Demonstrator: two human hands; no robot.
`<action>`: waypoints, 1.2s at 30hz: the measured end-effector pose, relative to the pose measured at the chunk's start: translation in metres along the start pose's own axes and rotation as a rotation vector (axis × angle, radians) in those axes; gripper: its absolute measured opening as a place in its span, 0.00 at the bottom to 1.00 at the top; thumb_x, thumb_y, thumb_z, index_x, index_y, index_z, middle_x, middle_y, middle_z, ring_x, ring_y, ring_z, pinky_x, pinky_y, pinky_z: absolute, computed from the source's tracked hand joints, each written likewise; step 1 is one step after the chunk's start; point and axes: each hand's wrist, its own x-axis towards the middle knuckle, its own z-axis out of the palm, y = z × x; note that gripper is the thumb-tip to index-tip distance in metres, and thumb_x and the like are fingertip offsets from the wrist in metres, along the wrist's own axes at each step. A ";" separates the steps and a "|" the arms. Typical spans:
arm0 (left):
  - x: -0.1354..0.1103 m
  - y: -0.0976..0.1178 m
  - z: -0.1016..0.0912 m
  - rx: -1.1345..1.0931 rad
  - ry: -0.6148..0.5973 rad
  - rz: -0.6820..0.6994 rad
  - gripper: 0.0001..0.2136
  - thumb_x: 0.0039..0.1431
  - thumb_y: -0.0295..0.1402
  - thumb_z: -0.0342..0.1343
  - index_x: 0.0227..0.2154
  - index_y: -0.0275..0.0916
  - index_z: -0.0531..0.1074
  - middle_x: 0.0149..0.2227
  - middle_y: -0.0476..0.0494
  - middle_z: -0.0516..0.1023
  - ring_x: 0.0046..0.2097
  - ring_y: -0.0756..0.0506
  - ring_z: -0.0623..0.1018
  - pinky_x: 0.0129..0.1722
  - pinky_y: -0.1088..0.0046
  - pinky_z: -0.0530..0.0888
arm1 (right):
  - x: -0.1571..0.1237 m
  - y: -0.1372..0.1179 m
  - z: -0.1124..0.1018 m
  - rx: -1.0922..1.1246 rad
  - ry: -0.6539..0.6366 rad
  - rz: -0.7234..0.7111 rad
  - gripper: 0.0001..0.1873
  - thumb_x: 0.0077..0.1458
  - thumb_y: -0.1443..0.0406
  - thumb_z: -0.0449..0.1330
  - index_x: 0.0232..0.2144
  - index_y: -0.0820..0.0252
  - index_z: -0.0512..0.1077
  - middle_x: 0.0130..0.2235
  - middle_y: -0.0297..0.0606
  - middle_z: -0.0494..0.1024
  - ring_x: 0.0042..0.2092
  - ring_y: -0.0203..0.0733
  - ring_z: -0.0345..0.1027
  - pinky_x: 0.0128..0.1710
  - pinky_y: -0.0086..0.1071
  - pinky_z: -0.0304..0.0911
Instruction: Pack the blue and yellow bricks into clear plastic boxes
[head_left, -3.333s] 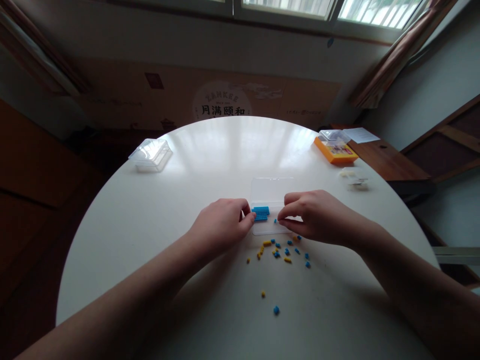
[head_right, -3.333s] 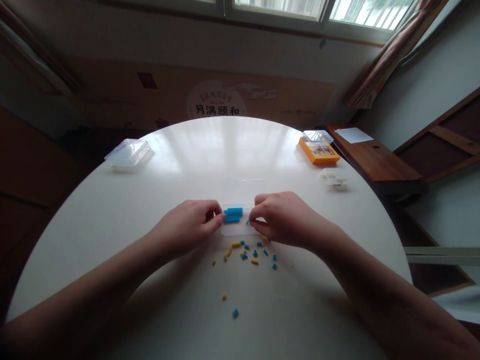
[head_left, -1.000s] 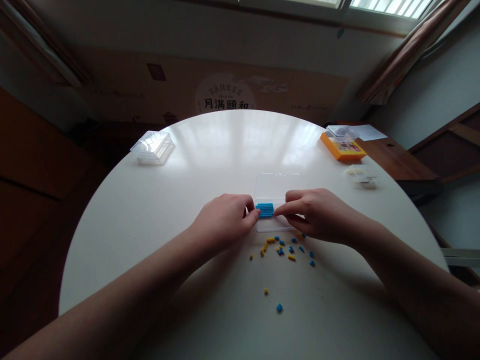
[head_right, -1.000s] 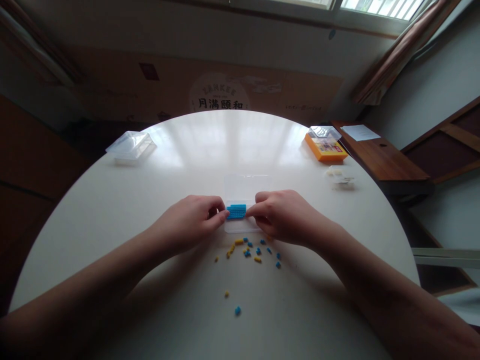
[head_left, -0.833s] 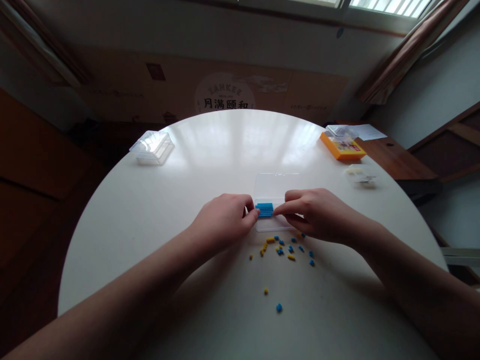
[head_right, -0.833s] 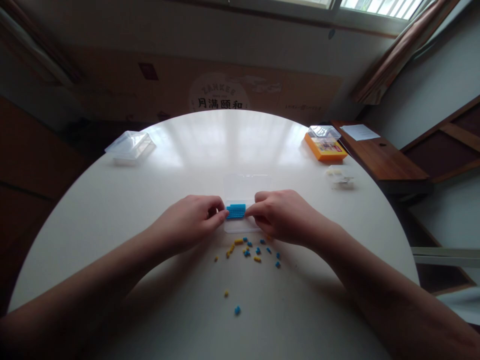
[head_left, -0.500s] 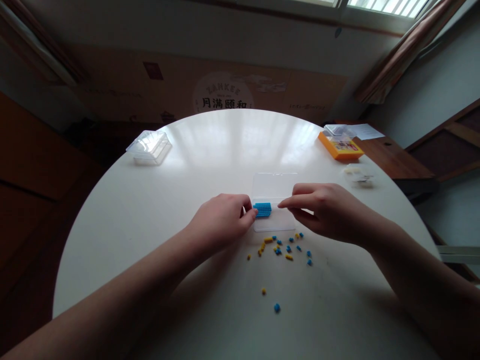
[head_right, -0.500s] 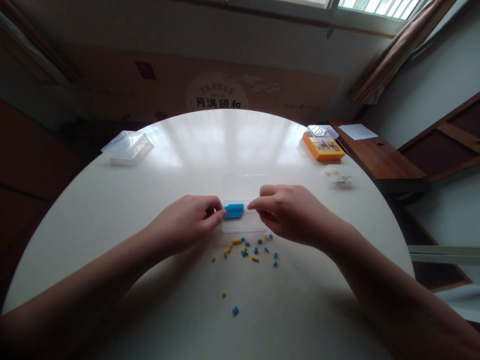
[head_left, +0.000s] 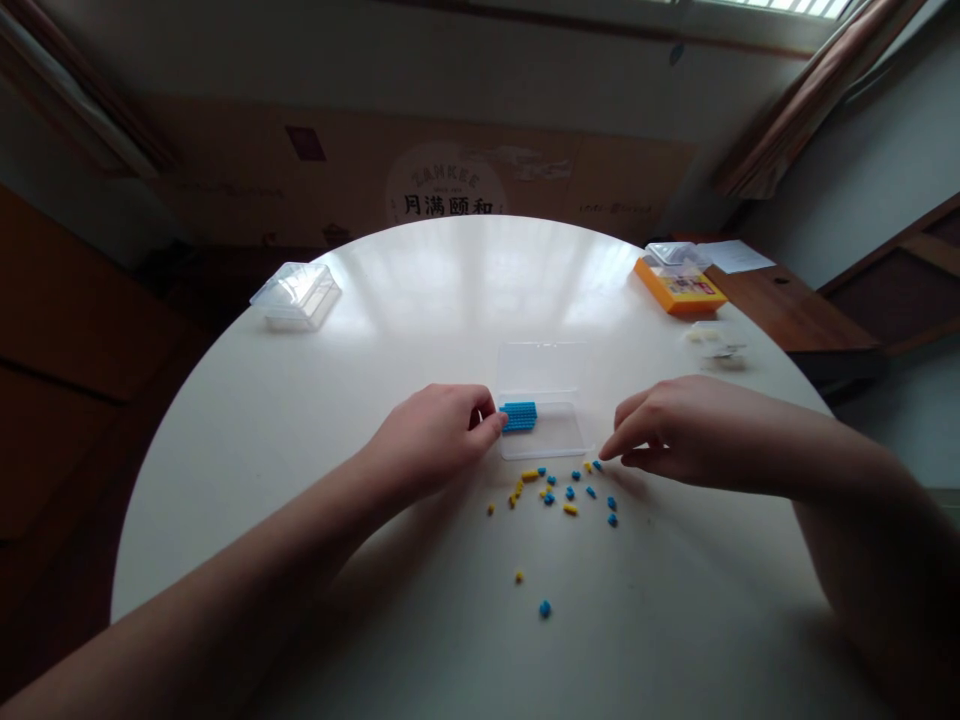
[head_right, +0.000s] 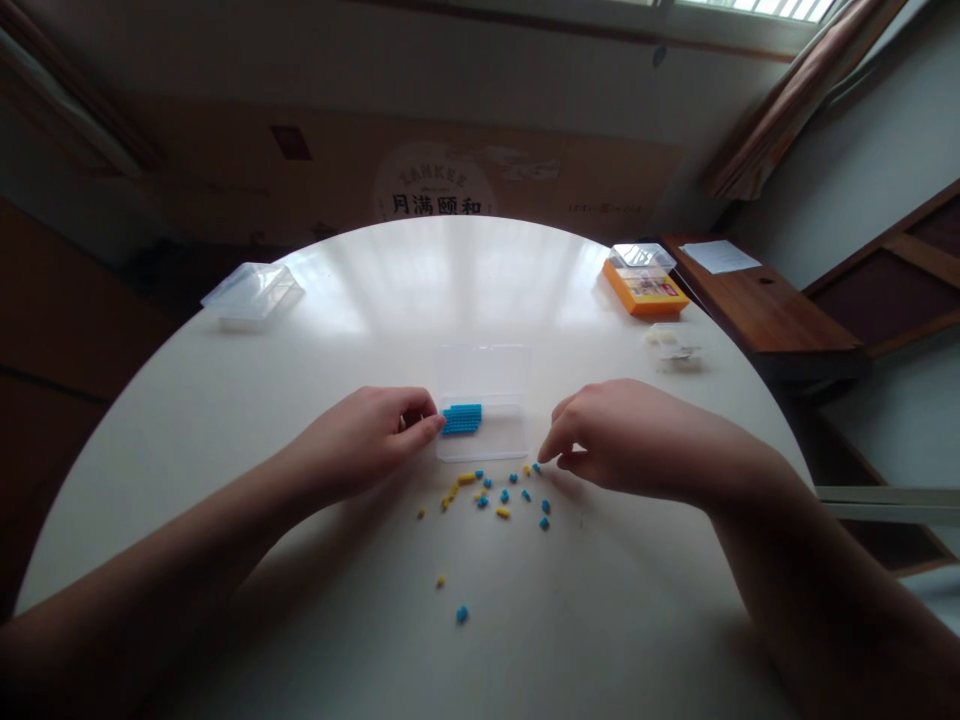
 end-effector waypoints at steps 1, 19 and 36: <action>0.000 0.000 0.000 -0.001 0.000 0.001 0.16 0.59 0.48 0.48 0.33 0.44 0.75 0.34 0.48 0.79 0.33 0.44 0.75 0.25 0.72 0.65 | 0.001 0.001 0.000 0.003 -0.011 0.003 0.15 0.55 0.65 0.57 0.40 0.36 0.77 0.37 0.22 0.78 0.35 0.28 0.70 0.34 0.21 0.56; 0.001 -0.002 0.000 -0.019 -0.005 0.018 0.16 0.59 0.48 0.48 0.33 0.45 0.75 0.34 0.49 0.79 0.33 0.44 0.75 0.26 0.72 0.66 | 0.003 -0.001 0.005 0.046 -0.048 -0.010 0.13 0.53 0.66 0.56 0.34 0.42 0.78 0.35 0.25 0.77 0.34 0.30 0.68 0.35 0.23 0.55; 0.000 -0.002 0.000 -0.020 -0.003 0.020 0.17 0.58 0.49 0.47 0.34 0.44 0.76 0.34 0.46 0.79 0.33 0.44 0.75 0.26 0.72 0.66 | 0.006 -0.014 0.010 -0.019 -0.037 0.002 0.11 0.53 0.66 0.54 0.25 0.56 0.75 0.29 0.33 0.74 0.28 0.30 0.60 0.30 0.26 0.45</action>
